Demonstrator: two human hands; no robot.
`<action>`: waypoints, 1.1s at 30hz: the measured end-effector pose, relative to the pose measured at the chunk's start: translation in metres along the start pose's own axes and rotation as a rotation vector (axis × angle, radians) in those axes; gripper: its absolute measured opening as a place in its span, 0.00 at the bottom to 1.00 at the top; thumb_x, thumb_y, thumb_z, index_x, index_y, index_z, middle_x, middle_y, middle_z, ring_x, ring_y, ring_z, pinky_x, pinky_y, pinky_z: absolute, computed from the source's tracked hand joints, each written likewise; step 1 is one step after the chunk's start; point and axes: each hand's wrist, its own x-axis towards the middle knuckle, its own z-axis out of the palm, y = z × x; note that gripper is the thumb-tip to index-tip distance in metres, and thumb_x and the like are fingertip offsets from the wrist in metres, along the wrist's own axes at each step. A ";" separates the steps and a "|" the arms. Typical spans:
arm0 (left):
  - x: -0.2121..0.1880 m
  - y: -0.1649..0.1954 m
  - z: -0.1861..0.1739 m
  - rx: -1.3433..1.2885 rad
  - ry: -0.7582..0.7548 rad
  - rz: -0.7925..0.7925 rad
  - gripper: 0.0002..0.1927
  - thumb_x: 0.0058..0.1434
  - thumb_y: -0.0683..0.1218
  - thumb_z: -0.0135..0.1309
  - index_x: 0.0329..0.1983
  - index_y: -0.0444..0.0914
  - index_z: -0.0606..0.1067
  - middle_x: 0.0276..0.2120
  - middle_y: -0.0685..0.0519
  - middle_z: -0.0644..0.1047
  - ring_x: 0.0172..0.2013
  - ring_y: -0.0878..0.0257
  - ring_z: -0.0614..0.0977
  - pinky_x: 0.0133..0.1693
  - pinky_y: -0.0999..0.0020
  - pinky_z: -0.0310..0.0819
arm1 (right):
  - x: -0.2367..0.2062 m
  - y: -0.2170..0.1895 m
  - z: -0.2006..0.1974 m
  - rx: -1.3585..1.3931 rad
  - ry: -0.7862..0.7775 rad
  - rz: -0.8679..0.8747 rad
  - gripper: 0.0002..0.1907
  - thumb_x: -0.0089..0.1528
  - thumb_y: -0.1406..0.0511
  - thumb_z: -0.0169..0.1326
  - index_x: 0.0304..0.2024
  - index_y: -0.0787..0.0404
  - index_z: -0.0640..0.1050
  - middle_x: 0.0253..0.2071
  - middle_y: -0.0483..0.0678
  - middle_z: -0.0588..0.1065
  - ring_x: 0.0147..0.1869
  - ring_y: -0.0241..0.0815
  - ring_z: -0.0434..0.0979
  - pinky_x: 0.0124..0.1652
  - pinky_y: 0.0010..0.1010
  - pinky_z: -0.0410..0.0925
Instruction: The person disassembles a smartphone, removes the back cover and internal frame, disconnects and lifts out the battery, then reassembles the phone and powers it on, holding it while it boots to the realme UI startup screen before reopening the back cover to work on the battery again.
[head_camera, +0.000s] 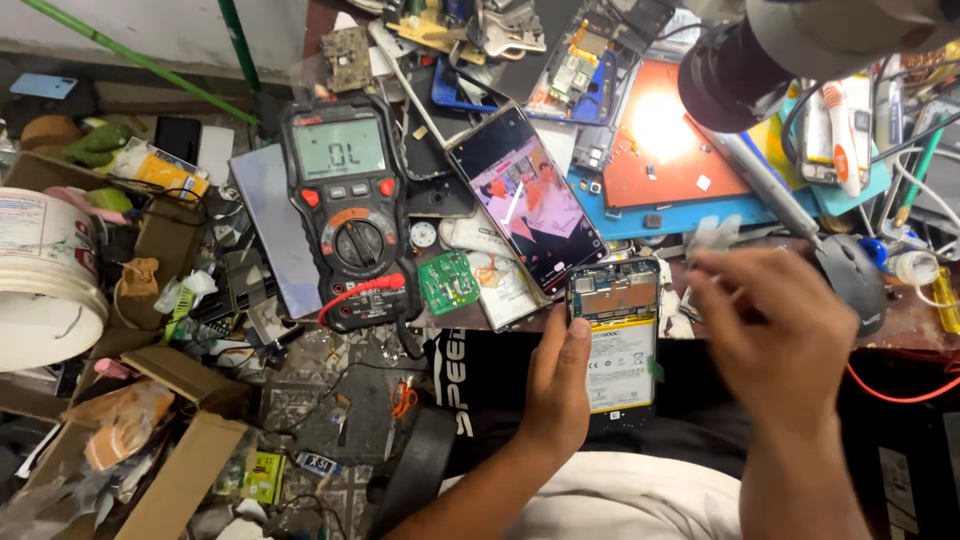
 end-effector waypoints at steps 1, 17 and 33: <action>0.001 -0.002 0.001 0.073 0.026 -0.013 0.29 0.77 0.57 0.38 0.63 0.28 0.69 0.38 0.46 0.76 0.38 0.65 0.73 0.41 0.68 0.68 | -0.003 -0.005 0.002 -0.042 0.003 -0.073 0.10 0.65 0.69 0.68 0.48 0.58 0.83 0.44 0.46 0.79 0.43 0.37 0.80 0.41 0.26 0.73; -0.005 0.011 0.012 0.357 -0.012 0.045 0.22 0.76 0.52 0.38 0.58 0.32 0.74 0.25 0.51 0.77 0.27 0.71 0.73 0.29 0.69 0.67 | -0.012 -0.030 0.001 -0.284 -0.068 -0.384 0.14 0.54 0.70 0.66 0.44 0.56 0.85 0.42 0.42 0.79 0.37 0.41 0.76 0.33 0.31 0.69; -0.006 0.012 0.011 0.317 -0.025 0.103 0.18 0.75 0.51 0.42 0.50 0.32 0.77 0.35 0.49 0.83 0.37 0.72 0.81 0.39 0.71 0.77 | -0.027 -0.032 -0.001 -0.297 -0.080 -0.346 0.18 0.54 0.69 0.67 0.48 0.54 0.85 0.44 0.42 0.78 0.41 0.43 0.77 0.38 0.33 0.71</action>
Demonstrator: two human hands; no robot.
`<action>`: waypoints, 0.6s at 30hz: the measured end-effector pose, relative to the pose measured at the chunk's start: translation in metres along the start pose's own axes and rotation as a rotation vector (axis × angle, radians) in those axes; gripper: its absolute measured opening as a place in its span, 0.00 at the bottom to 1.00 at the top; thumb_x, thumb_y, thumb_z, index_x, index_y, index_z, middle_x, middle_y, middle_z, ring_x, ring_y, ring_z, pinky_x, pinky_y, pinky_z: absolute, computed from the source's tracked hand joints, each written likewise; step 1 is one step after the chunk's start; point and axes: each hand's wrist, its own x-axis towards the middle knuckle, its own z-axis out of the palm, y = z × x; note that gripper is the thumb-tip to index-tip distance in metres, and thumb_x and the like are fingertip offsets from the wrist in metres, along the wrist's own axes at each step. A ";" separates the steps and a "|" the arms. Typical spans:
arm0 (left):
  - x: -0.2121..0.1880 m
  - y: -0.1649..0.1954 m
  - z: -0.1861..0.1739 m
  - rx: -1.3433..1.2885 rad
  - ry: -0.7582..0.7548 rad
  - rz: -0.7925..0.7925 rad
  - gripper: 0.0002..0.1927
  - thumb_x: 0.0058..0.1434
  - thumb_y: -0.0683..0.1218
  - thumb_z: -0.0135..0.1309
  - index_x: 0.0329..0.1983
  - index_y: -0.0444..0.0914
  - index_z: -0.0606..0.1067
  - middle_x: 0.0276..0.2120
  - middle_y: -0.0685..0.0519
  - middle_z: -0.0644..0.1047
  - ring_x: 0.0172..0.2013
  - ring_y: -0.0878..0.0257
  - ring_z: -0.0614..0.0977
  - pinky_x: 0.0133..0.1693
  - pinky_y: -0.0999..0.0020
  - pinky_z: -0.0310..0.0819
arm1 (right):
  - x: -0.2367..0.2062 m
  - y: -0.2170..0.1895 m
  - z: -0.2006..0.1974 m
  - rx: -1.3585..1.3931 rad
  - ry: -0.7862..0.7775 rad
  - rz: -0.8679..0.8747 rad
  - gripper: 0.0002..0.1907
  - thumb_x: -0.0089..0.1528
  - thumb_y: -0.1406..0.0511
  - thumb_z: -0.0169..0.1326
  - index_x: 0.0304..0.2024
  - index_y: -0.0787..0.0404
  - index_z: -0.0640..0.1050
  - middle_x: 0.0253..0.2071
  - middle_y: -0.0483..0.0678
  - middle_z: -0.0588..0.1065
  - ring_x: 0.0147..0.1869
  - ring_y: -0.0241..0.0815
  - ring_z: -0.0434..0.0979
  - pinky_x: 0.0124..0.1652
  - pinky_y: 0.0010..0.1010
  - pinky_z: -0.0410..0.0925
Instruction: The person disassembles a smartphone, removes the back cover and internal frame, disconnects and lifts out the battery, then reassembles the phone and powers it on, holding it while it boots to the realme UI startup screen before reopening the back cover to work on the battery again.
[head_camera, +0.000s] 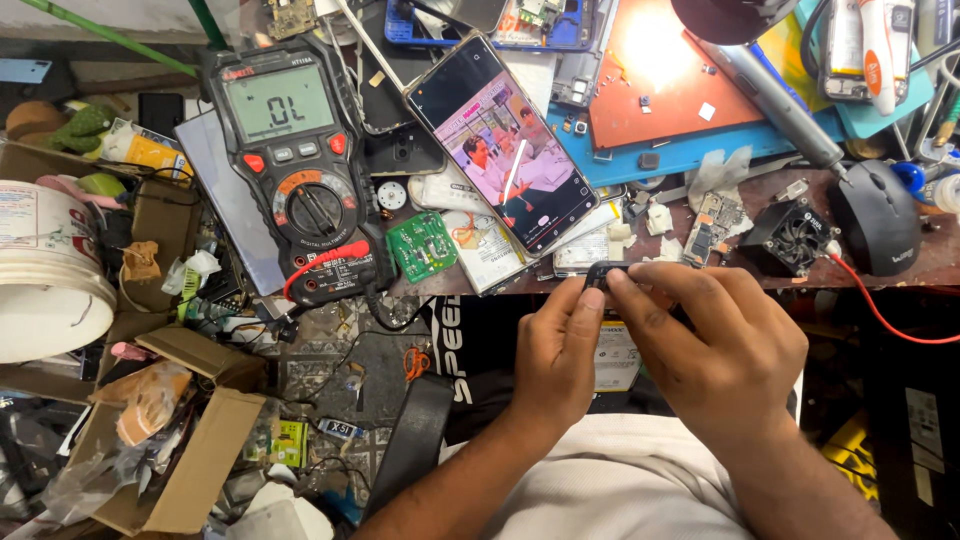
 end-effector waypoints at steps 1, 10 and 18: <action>0.000 -0.001 0.000 0.002 0.002 -0.012 0.18 0.75 0.51 0.42 0.50 0.33 0.77 0.34 0.50 0.83 0.36 0.72 0.81 0.38 0.71 0.77 | -0.001 0.000 0.000 -0.003 -0.004 0.003 0.18 0.54 0.69 0.67 0.48 0.54 0.85 0.44 0.41 0.78 0.41 0.43 0.77 0.38 0.32 0.71; 0.000 -0.013 0.000 0.086 0.077 -0.007 0.16 0.73 0.47 0.48 0.31 0.33 0.71 0.17 0.58 0.68 0.23 0.76 0.65 0.24 0.72 0.61 | -0.007 0.007 0.007 0.248 0.050 0.105 0.15 0.55 0.70 0.71 0.44 0.56 0.85 0.44 0.43 0.78 0.38 0.39 0.73 0.36 0.29 0.69; -0.002 -0.011 0.000 0.056 0.106 0.019 0.15 0.69 0.43 0.48 0.25 0.33 0.69 0.16 0.58 0.67 0.22 0.76 0.64 0.22 0.70 0.60 | -0.016 0.009 0.015 0.338 0.085 0.152 0.15 0.53 0.68 0.73 0.42 0.58 0.85 0.42 0.43 0.78 0.40 0.40 0.74 0.36 0.28 0.66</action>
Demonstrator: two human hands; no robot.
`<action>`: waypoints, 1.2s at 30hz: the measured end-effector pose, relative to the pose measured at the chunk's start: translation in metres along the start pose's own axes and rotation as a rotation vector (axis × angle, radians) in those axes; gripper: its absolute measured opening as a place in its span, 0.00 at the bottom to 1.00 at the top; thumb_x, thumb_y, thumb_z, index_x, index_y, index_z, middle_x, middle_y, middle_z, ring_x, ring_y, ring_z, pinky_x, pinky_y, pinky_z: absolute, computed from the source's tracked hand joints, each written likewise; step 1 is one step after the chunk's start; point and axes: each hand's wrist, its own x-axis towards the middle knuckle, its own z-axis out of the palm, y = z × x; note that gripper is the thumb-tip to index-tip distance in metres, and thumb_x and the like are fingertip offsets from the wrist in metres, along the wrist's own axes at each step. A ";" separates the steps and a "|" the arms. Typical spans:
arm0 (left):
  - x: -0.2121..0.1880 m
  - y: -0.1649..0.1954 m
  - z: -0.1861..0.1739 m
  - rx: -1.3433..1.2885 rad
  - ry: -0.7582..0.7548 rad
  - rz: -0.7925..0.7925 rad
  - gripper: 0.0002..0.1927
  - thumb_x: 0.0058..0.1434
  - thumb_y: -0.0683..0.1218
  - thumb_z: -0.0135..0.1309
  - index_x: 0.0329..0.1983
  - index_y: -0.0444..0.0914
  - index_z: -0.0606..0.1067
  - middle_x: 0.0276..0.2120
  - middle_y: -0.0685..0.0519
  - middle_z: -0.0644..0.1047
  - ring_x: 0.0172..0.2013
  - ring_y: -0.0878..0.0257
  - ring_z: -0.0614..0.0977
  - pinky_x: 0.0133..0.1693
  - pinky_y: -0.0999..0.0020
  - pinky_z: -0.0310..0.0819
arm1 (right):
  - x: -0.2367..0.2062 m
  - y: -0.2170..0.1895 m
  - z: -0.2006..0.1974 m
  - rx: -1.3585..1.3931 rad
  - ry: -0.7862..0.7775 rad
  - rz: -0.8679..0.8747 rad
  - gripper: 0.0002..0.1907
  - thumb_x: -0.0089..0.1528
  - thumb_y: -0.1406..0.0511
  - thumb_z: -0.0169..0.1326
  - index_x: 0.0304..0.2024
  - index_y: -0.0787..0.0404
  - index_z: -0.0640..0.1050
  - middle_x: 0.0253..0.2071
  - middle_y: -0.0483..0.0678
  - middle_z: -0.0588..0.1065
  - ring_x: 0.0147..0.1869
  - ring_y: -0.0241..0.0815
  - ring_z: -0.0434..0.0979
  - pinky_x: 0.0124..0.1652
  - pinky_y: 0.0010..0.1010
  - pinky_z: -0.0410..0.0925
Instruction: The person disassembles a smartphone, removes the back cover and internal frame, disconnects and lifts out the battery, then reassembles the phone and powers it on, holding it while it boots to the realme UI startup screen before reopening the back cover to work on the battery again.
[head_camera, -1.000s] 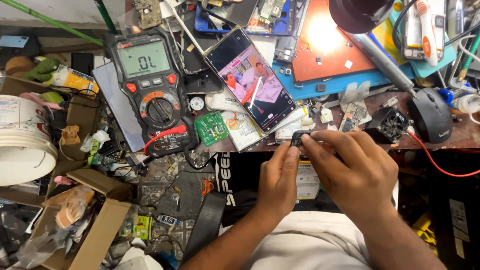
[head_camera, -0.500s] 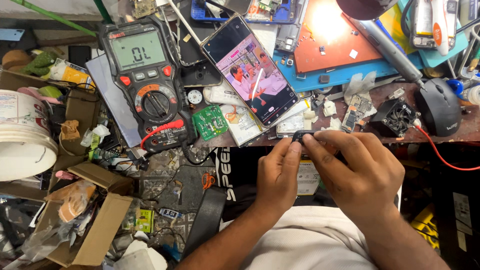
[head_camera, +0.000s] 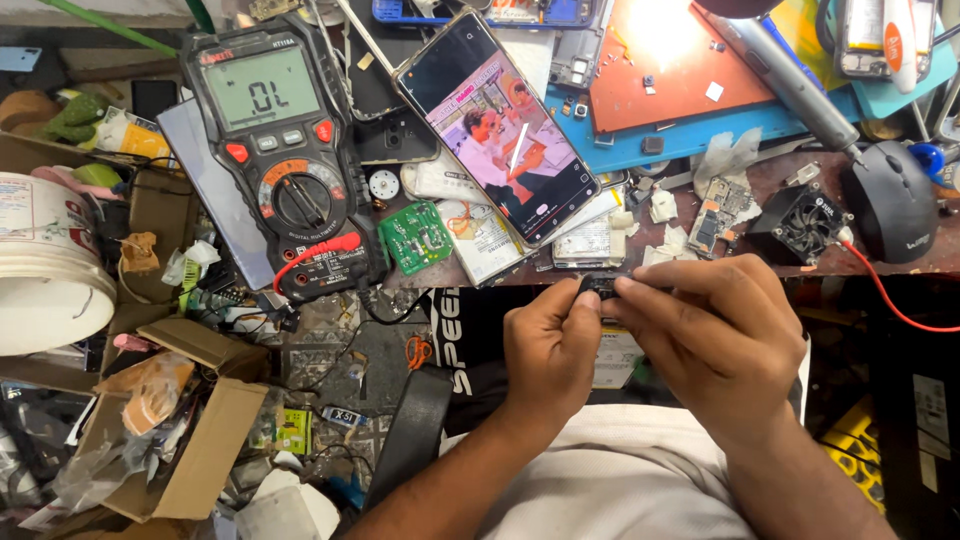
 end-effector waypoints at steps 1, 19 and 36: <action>0.000 0.000 0.000 0.018 0.013 0.014 0.15 0.68 0.43 0.48 0.24 0.33 0.68 0.16 0.58 0.66 0.21 0.75 0.64 0.22 0.70 0.60 | 0.000 0.000 0.001 0.005 0.002 -0.012 0.16 0.53 0.68 0.73 0.43 0.58 0.85 0.42 0.43 0.78 0.41 0.40 0.75 0.36 0.28 0.67; 0.005 -0.017 0.000 -0.341 0.063 -0.217 0.17 0.73 0.49 0.43 0.41 0.31 0.76 0.32 0.57 0.75 0.35 0.71 0.70 0.38 0.72 0.66 | 0.028 0.074 -0.007 0.055 0.085 0.198 0.09 0.67 0.71 0.69 0.48 0.61 0.84 0.45 0.48 0.80 0.42 0.36 0.79 0.39 0.25 0.72; -0.009 -0.002 0.010 -0.678 -0.204 -0.295 0.23 0.75 0.52 0.32 0.64 0.35 0.66 0.51 0.47 0.76 0.50 0.61 0.79 0.54 0.63 0.74 | 0.093 0.095 0.038 -0.245 -0.128 0.195 0.08 0.66 0.59 0.66 0.39 0.57 0.86 0.38 0.49 0.77 0.38 0.43 0.81 0.38 0.39 0.69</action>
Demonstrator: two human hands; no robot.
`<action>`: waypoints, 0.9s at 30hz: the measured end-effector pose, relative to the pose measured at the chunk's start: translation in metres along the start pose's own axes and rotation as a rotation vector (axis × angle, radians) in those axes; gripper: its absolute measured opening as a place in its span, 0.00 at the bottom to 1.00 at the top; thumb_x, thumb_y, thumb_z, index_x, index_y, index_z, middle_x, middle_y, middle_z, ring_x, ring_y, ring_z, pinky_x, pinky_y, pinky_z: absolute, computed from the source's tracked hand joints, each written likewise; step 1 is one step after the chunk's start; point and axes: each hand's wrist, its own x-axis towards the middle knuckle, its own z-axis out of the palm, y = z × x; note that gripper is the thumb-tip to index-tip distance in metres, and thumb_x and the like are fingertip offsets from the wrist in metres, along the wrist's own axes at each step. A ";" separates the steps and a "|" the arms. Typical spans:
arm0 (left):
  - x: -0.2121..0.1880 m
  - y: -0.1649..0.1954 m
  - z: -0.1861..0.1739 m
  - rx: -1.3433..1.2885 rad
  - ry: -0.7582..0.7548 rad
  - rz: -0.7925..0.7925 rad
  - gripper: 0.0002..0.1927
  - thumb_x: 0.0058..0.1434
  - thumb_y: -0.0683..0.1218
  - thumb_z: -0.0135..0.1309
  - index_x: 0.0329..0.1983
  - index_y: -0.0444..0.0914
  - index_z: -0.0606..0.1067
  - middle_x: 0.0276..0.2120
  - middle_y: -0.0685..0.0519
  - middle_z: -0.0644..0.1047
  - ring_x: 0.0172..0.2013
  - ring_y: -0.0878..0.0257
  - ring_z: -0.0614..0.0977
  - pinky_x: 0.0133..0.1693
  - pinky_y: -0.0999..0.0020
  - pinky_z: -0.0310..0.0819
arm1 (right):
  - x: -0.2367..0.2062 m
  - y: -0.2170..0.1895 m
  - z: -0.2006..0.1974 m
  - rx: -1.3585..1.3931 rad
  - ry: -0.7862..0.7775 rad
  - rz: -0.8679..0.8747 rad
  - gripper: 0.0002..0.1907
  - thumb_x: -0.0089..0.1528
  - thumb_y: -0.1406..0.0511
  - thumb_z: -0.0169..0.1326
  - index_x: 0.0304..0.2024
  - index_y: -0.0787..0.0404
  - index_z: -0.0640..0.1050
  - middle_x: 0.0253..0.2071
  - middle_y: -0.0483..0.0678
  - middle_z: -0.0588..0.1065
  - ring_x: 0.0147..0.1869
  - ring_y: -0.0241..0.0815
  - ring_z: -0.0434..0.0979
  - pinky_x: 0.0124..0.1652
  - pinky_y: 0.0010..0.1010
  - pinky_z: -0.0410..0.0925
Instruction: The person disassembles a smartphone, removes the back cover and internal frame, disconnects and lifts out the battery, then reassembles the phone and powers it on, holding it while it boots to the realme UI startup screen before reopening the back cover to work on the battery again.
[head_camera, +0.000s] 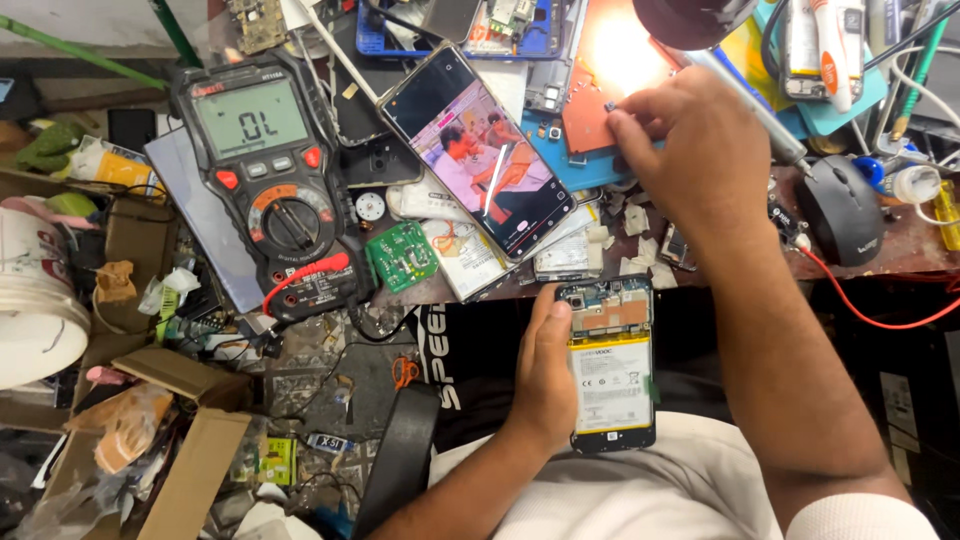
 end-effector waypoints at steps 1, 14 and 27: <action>0.000 0.000 0.000 0.014 -0.003 0.008 0.23 0.75 0.52 0.32 0.64 0.34 0.65 0.52 0.46 0.76 0.51 0.61 0.78 0.56 0.63 0.72 | 0.000 0.001 -0.002 0.017 -0.013 0.011 0.09 0.65 0.59 0.66 0.40 0.57 0.86 0.38 0.49 0.77 0.37 0.43 0.81 0.37 0.39 0.70; -0.003 -0.001 -0.002 0.138 0.079 0.108 0.25 0.74 0.51 0.33 0.68 0.32 0.63 0.55 0.45 0.75 0.55 0.61 0.75 0.59 0.65 0.66 | 0.015 -0.002 -0.002 -0.139 -0.112 0.033 0.13 0.62 0.54 0.65 0.34 0.56 0.87 0.35 0.53 0.79 0.39 0.52 0.79 0.39 0.45 0.71; -0.002 -0.005 -0.003 0.266 0.176 0.145 0.17 0.72 0.47 0.45 0.59 0.33 0.67 0.47 0.49 0.76 0.47 0.64 0.75 0.52 0.67 0.70 | -0.007 -0.005 -0.013 0.003 0.056 0.034 0.14 0.69 0.58 0.63 0.37 0.63 0.84 0.39 0.55 0.79 0.42 0.51 0.79 0.43 0.41 0.70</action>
